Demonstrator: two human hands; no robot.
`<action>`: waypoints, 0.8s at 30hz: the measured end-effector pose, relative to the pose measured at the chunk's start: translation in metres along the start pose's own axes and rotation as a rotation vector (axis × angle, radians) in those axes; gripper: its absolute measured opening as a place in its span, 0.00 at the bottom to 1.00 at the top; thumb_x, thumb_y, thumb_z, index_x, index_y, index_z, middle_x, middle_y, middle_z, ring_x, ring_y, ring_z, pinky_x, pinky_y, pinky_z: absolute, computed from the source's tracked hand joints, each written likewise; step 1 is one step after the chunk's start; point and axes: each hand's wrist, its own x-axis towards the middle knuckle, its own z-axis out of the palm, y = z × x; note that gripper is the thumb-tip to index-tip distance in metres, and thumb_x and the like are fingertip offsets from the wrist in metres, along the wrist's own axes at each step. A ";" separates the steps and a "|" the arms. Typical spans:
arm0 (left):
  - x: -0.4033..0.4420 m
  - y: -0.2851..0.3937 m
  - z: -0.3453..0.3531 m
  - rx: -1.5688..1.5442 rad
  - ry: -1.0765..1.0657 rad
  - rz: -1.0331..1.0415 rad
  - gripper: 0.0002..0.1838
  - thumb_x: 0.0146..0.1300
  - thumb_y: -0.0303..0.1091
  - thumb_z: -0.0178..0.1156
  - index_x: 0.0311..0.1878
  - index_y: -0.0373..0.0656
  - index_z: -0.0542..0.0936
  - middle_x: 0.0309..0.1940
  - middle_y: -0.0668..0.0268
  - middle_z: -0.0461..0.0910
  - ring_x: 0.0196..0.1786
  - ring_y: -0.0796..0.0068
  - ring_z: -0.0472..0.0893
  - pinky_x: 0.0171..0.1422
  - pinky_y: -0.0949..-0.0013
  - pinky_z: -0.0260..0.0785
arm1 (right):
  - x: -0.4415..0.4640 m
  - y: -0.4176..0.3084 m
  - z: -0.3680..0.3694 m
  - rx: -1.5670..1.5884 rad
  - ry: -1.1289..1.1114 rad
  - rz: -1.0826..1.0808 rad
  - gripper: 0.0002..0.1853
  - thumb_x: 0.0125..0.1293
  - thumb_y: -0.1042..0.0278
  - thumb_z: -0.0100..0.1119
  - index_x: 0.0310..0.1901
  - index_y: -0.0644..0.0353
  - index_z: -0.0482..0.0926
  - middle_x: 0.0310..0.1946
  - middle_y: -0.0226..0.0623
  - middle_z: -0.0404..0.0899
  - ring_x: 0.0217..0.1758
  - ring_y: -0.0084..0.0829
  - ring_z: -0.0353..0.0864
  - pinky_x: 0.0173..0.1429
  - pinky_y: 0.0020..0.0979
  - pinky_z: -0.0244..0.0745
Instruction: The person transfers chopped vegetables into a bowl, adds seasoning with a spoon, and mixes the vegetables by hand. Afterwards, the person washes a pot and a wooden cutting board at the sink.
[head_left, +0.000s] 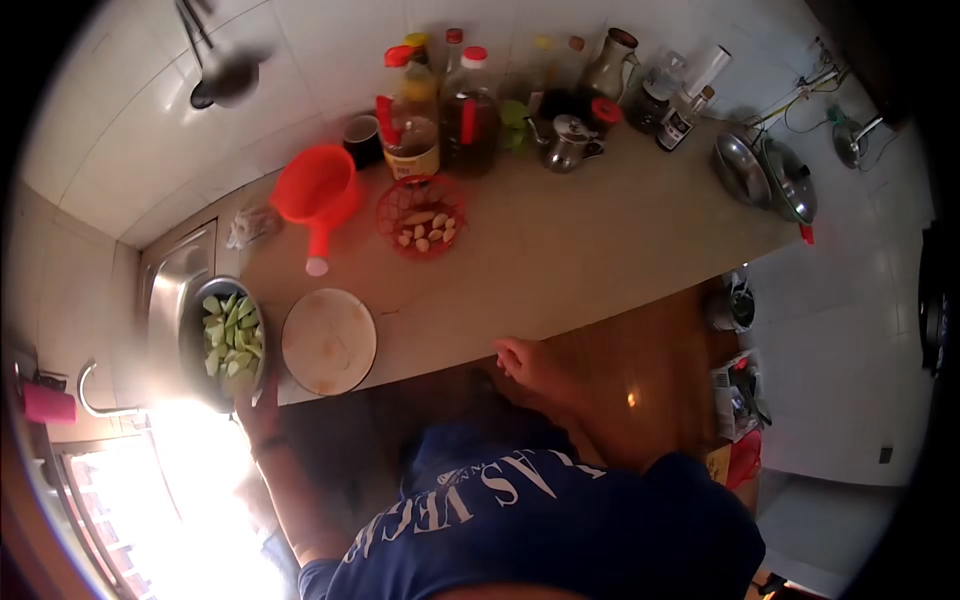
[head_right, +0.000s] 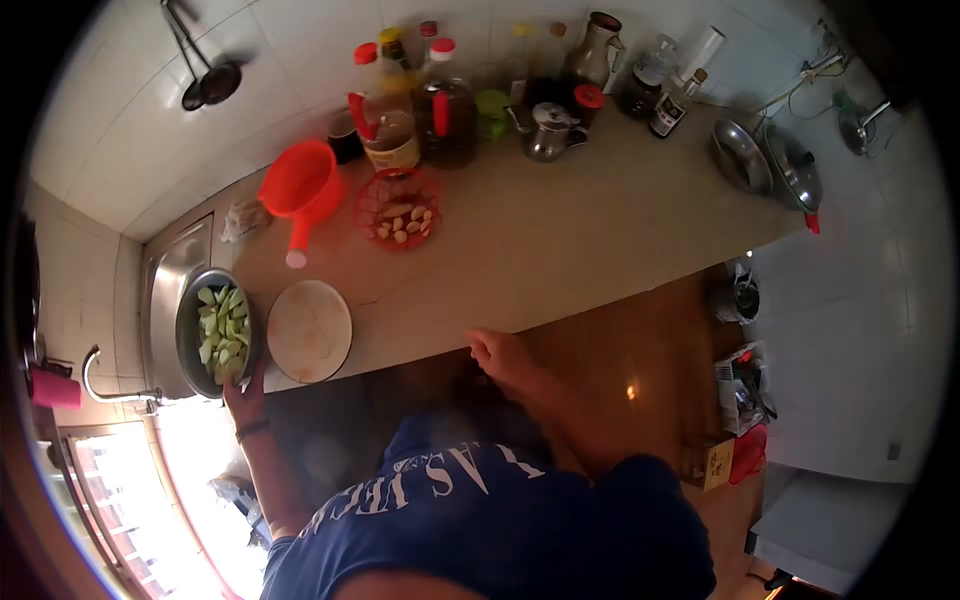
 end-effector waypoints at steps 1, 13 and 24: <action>0.000 0.001 0.003 0.187 0.037 0.073 0.22 0.60 0.32 0.57 0.55 0.30 0.68 0.50 0.55 0.72 0.52 0.61 0.74 0.57 0.65 0.68 | 0.011 0.010 -0.008 0.003 0.006 0.000 0.09 0.64 0.68 0.49 0.40 0.63 0.76 0.28 0.40 0.80 0.31 0.35 0.80 0.38 0.32 0.74; -0.047 0.042 -0.005 -0.262 0.562 -0.403 0.39 0.59 0.53 0.57 0.65 0.40 0.54 0.58 0.51 0.63 0.52 0.58 0.74 0.48 0.54 0.71 | 0.291 0.045 -0.117 0.252 0.379 0.157 0.22 0.62 0.72 0.50 0.59 0.60 0.64 0.28 0.39 0.78 0.22 0.29 0.79 0.23 0.27 0.76; -0.107 0.161 0.097 0.028 0.624 -0.153 0.16 0.65 0.40 0.52 0.49 0.39 0.71 0.32 0.66 0.73 0.31 0.78 0.73 0.33 0.74 0.66 | 0.291 0.034 -0.125 0.333 0.465 0.157 0.09 0.63 0.66 0.56 0.36 0.64 0.73 0.20 0.34 0.75 0.18 0.26 0.78 0.19 0.24 0.72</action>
